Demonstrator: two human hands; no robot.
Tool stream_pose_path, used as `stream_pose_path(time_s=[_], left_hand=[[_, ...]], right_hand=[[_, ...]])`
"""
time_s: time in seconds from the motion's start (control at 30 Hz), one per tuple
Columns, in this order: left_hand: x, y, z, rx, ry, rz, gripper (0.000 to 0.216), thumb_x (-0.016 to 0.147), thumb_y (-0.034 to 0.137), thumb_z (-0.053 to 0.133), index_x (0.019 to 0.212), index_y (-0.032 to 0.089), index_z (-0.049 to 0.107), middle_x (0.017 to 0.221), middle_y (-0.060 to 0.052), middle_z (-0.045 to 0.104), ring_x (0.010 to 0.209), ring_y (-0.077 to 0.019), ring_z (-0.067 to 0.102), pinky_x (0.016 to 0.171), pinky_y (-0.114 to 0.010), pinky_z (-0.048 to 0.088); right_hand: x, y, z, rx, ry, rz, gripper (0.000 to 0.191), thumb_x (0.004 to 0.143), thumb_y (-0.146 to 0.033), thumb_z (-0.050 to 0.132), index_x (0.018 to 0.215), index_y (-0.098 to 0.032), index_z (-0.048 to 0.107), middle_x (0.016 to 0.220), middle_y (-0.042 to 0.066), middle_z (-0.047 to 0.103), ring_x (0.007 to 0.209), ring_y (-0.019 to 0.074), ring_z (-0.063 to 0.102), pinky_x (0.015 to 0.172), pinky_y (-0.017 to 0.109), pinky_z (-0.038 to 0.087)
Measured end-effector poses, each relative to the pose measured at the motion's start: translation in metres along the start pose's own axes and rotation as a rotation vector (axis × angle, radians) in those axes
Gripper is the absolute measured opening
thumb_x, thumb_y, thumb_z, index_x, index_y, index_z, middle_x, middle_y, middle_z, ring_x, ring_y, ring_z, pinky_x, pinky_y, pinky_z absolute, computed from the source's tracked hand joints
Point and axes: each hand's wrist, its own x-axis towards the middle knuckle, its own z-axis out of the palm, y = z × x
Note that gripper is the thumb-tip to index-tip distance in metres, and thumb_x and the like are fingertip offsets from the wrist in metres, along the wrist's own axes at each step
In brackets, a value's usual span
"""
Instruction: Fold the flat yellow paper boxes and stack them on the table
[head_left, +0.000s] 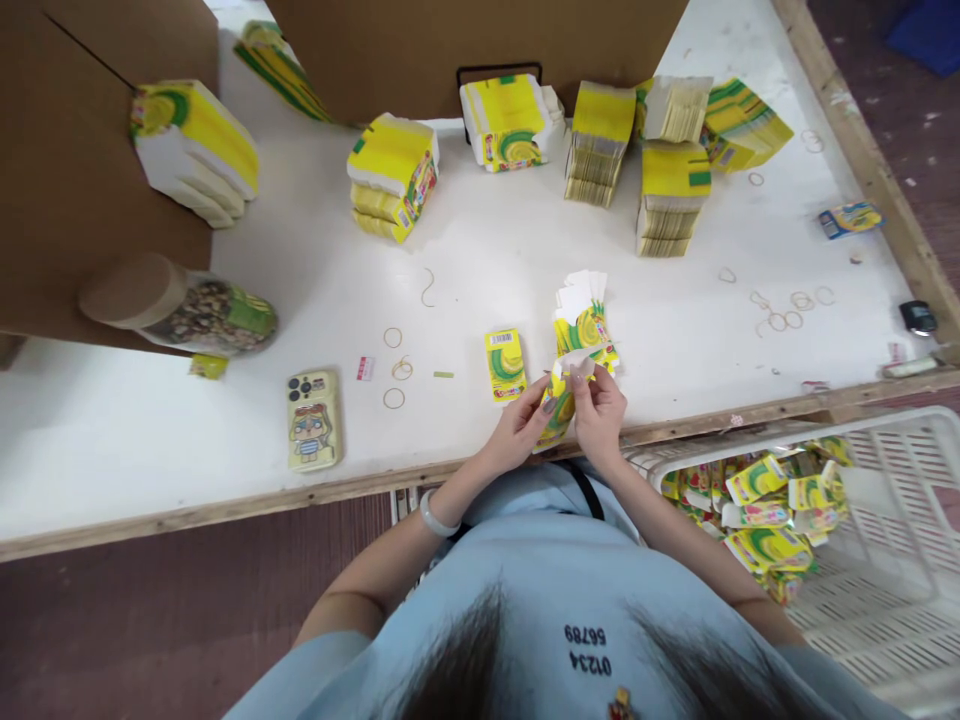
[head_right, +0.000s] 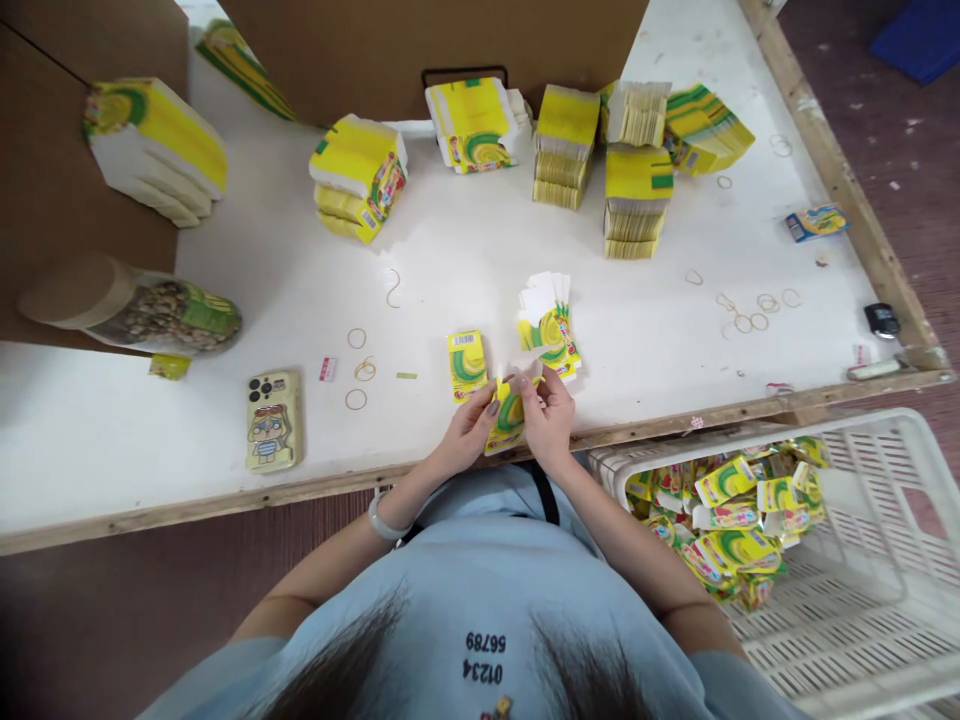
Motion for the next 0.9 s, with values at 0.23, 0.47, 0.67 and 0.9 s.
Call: stream_pose_path(time_s=[0.23,0.47,0.67,0.9], left_hand=[[0.001,0.002,-0.007,0.210,0.011,0.019,0.052,0.100,0.061,0.050,0.105,0.014,0.072,0.085,-0.005,0.068,0.076,-0.0162,0.060,0.073,-0.029,0.054],[-0.002,-0.008,-0.021,0.257,0.084,0.034,0.040,0.102,0.052,0.052,0.119,0.018,0.064,0.090,-0.006,0.070,0.085,-0.0193,0.067,0.081,-0.032,0.057],[-0.016,-0.016,-0.031,0.335,0.114,0.110,0.035,0.101,0.040,0.058,0.131,0.021,0.058,0.128,-0.015,0.067,0.073,-0.0134,0.067,0.069,-0.029,0.059],[-0.012,-0.001,-0.050,0.348,-0.098,0.020,0.045,0.101,0.036,0.055,0.145,0.024,0.055,0.123,-0.011,0.072,0.084,-0.0164,0.069,0.073,-0.028,0.059]], right_hand=[[-0.003,0.012,-0.004,-0.117,0.009,-0.060,0.037,0.091,-0.058,0.064,0.095,-0.022,0.067,0.071,0.000,0.071,0.063,0.0175,0.065,0.062,0.029,0.052],[0.000,0.027,-0.017,-0.106,-0.282,-0.176,0.039,0.099,-0.054,0.054,0.122,-0.024,0.064,0.095,0.007,0.079,0.087,0.0237,0.075,0.082,0.037,0.062],[-0.015,0.042,-0.019,-0.031,-0.136,-0.220,0.043,0.092,-0.044,0.070,0.128,-0.025,0.056,0.100,0.006,0.075,0.084,0.0202,0.076,0.078,0.037,0.066],[0.002,0.034,-0.029,-0.023,-0.406,-0.180,0.028,0.093,-0.041,0.069,0.117,-0.027,0.072,0.113,0.006,0.078,0.097,0.0204,0.077,0.088,0.037,0.067]])
